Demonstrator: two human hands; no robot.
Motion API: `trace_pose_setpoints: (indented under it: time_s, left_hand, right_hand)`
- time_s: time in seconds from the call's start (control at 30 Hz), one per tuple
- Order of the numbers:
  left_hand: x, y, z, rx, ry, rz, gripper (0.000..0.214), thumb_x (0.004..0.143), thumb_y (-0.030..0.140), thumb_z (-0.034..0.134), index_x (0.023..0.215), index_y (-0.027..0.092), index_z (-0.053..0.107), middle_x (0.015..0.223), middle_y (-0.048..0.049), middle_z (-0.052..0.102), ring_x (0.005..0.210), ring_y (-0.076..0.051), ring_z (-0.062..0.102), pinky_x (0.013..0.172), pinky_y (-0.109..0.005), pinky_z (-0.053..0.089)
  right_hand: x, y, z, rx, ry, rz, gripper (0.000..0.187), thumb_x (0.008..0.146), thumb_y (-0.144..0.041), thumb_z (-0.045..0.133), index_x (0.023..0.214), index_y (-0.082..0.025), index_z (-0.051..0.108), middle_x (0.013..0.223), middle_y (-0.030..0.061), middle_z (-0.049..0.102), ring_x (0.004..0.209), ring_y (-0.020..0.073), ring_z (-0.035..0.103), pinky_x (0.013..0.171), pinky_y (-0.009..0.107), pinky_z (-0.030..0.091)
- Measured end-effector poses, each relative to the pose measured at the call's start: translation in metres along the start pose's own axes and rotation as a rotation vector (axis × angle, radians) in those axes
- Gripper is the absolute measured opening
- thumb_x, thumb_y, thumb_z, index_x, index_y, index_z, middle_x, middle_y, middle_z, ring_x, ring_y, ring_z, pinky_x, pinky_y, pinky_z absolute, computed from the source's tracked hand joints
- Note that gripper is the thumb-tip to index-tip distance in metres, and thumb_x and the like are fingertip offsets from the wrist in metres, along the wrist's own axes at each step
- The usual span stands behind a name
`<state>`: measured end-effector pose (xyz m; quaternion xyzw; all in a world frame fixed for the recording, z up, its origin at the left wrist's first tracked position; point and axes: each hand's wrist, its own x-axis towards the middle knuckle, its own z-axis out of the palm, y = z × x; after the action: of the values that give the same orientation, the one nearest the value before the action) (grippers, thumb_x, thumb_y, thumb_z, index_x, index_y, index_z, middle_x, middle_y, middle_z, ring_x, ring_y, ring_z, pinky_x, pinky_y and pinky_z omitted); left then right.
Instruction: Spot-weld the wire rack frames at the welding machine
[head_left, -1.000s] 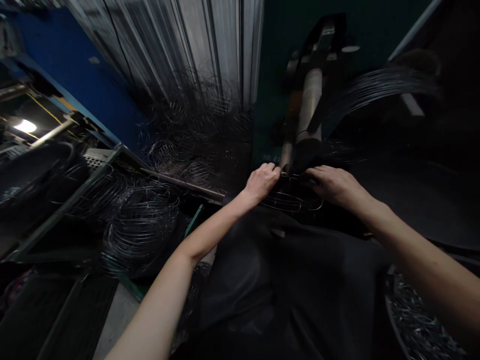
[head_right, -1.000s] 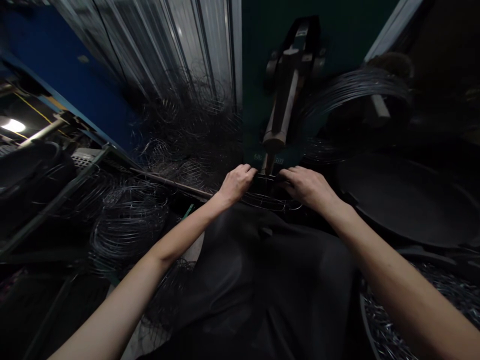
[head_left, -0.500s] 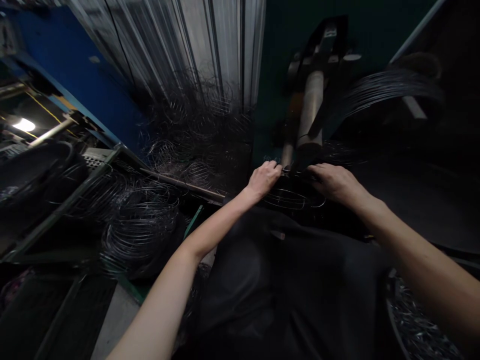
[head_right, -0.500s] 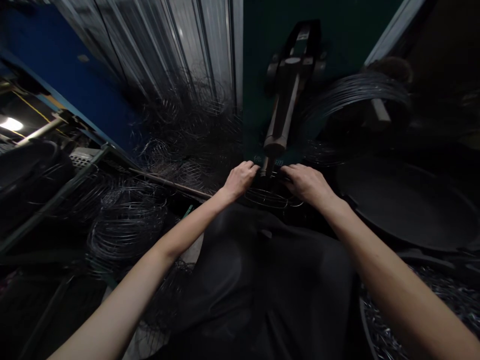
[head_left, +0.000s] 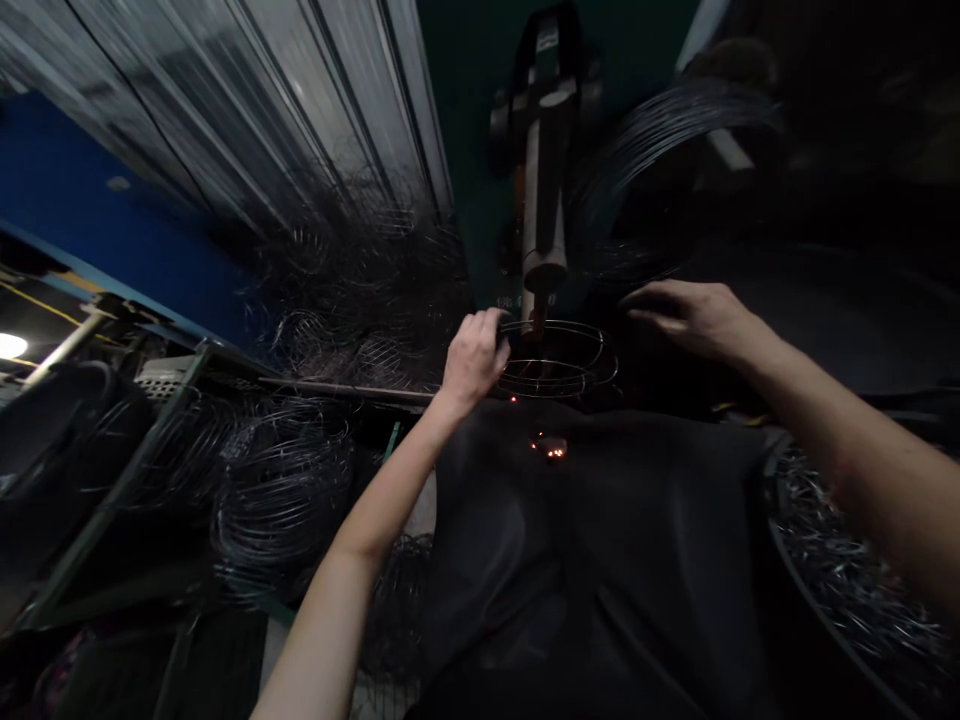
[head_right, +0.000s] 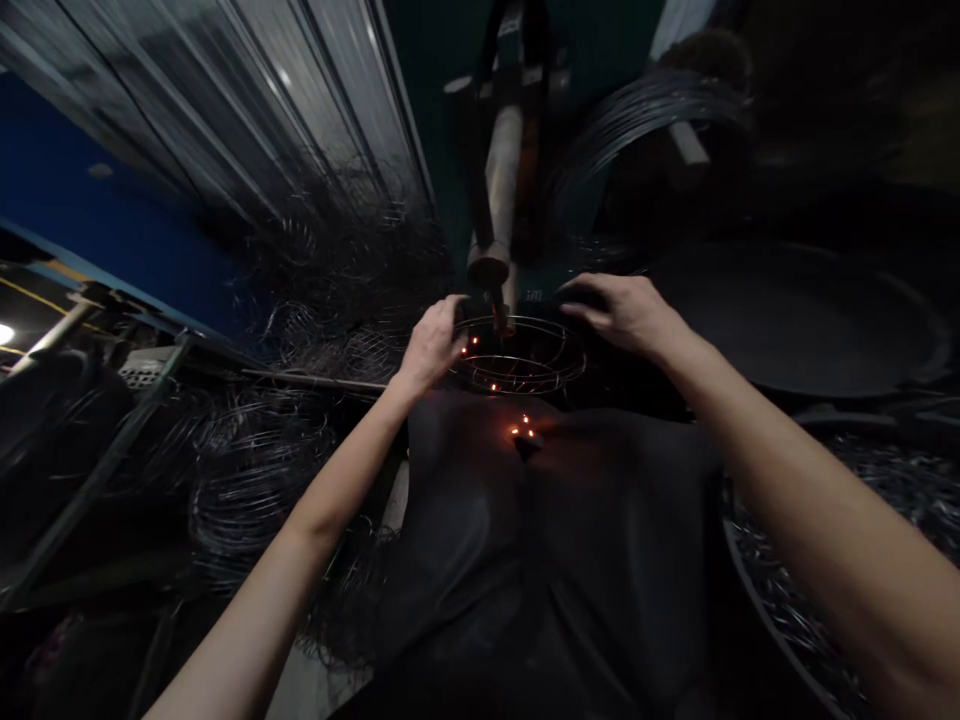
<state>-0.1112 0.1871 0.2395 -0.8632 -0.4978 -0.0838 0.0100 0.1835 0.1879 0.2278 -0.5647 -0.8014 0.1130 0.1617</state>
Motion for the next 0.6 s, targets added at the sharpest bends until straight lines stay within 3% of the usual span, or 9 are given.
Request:
trace_pose_setpoints:
  time_s: [0.1,0.23,0.33,0.43,0.6]
  left_hand:
    - [-0.012,0.031,-0.020,-0.010,-0.037,0.142,0.038,0.102,0.013,0.037,0.132,0.018,0.059,0.119,-0.0125,0.067,0.112,-0.022,0.062,0.100,-0.036,0.052]
    - [-0.002,0.064,-0.028,0.033,-0.141,0.259,0.042,0.104,0.010,0.031,0.132,0.015,0.061,0.123,-0.0117,0.067,0.115,-0.020,0.061,0.098,-0.030,0.050]
    - [0.014,0.070,-0.018,0.103,-0.161,0.218,0.037,0.103,0.009,0.032,0.121,0.012,0.065,0.124,-0.0135,0.066,0.113,-0.021,0.061,0.093,-0.028,0.050]
    - [0.026,0.067,-0.004,0.160,-0.144,0.231,0.032,0.101,0.007,0.036,0.110,0.011,0.067,0.114,-0.0152,0.066,0.108,-0.022,0.061,0.087,-0.029,0.049]
    - [0.023,0.056,0.015,0.199,-0.071,0.223,0.032,0.101,0.007,0.035,0.104,0.013,0.066,0.109,-0.0144,0.066,0.103,-0.022,0.062,0.080,-0.028,0.051]
  right_hand:
    - [-0.004,0.042,0.019,0.094,-0.003,0.014,0.040,0.099,-0.041,0.045,0.124,-0.021,0.068,0.120,0.0092,0.071,0.105,0.0231,0.066,0.092,0.035,0.051]
    - [0.013,0.076,0.052,0.067,-0.154,-0.058,0.039,0.097,-0.036,0.045,0.128,-0.028,0.069,0.124,0.0046,0.071,0.107,0.0215,0.065,0.094,0.034,0.050]
    - [0.025,0.065,0.056,0.100,-0.255,-0.083,0.037,0.095,-0.033,0.046,0.118,-0.026,0.073,0.117,0.0054,0.073,0.102,0.0215,0.066,0.091,0.033,0.051]
    - [0.027,0.038,0.045,0.122,-0.316,-0.083,0.034,0.093,-0.034,0.047,0.109,-0.024,0.075,0.102,0.0063,0.075,0.089,0.0208,0.067,0.084,0.032,0.051]
    - [0.017,0.008,0.028,0.072,-0.283,-0.093,0.034,0.091,-0.031,0.048,0.109,-0.023,0.076,0.094,0.0067,0.074,0.074,0.0191,0.066,0.072,0.031,0.051]
